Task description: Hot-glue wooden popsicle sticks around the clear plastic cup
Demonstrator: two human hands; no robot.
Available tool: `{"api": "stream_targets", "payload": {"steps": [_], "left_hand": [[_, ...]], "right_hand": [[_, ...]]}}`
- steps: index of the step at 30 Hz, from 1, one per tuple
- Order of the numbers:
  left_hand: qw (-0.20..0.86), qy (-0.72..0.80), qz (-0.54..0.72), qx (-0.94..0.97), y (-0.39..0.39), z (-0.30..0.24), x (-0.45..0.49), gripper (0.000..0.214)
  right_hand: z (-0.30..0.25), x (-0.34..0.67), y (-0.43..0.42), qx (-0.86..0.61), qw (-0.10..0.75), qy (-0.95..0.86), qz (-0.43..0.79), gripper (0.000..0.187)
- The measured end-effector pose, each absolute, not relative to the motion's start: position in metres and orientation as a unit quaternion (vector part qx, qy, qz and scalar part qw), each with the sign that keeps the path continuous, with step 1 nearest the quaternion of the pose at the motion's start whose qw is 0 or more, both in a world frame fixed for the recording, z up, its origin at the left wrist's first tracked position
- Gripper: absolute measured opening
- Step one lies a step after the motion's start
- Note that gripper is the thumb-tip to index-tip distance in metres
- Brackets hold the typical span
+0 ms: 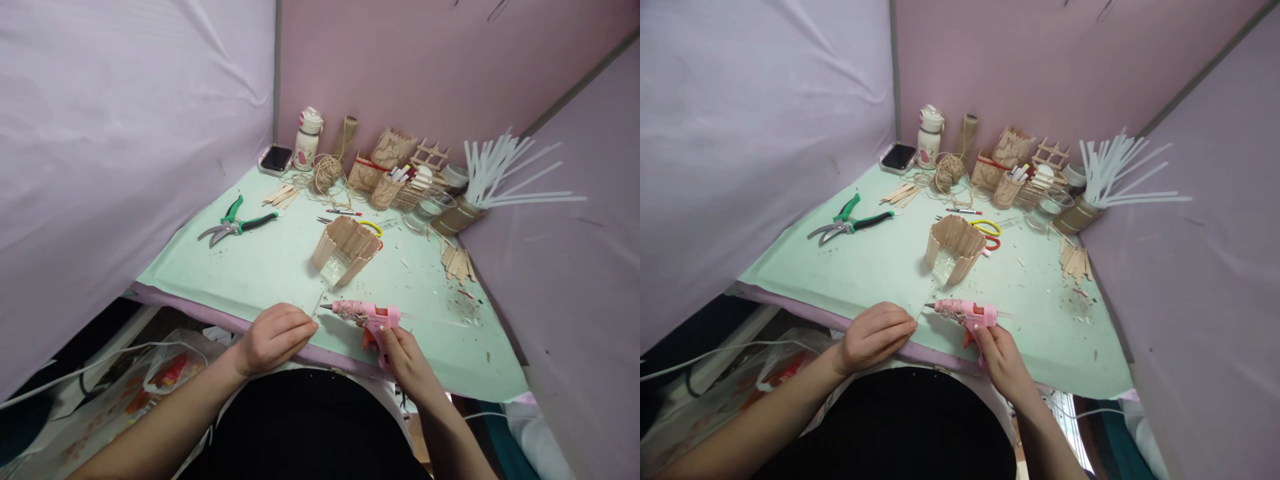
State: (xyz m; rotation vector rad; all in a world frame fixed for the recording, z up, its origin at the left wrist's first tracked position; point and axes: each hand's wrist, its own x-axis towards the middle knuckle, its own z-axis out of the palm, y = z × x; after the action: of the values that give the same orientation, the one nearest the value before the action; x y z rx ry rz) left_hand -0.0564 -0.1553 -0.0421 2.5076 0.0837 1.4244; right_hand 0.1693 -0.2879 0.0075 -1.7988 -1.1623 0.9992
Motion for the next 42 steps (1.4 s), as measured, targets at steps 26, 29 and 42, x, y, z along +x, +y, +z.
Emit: {"api": "stream_targets", "payload": {"steps": [26,29,42], "left_hand": [[0.133,0.029,0.492,0.86,-0.1553,-0.0428,-0.057,0.032],[0.137,0.024,0.488,0.861,-0.1552,-0.0428,-0.0569,0.034],[0.138,0.025,0.489,0.861,-0.1554,-0.0421,-0.0567,0.033]], "right_hand": [[0.0065,0.1686,-0.2858,-0.715,0.384,-0.453,0.369,0.063],[0.0053,0.1694,-0.2841,-0.716,0.389,-0.458,0.355,0.063],[0.0053,0.1697,-0.2794,-0.73,0.382,-0.416,0.384,0.067]]}}
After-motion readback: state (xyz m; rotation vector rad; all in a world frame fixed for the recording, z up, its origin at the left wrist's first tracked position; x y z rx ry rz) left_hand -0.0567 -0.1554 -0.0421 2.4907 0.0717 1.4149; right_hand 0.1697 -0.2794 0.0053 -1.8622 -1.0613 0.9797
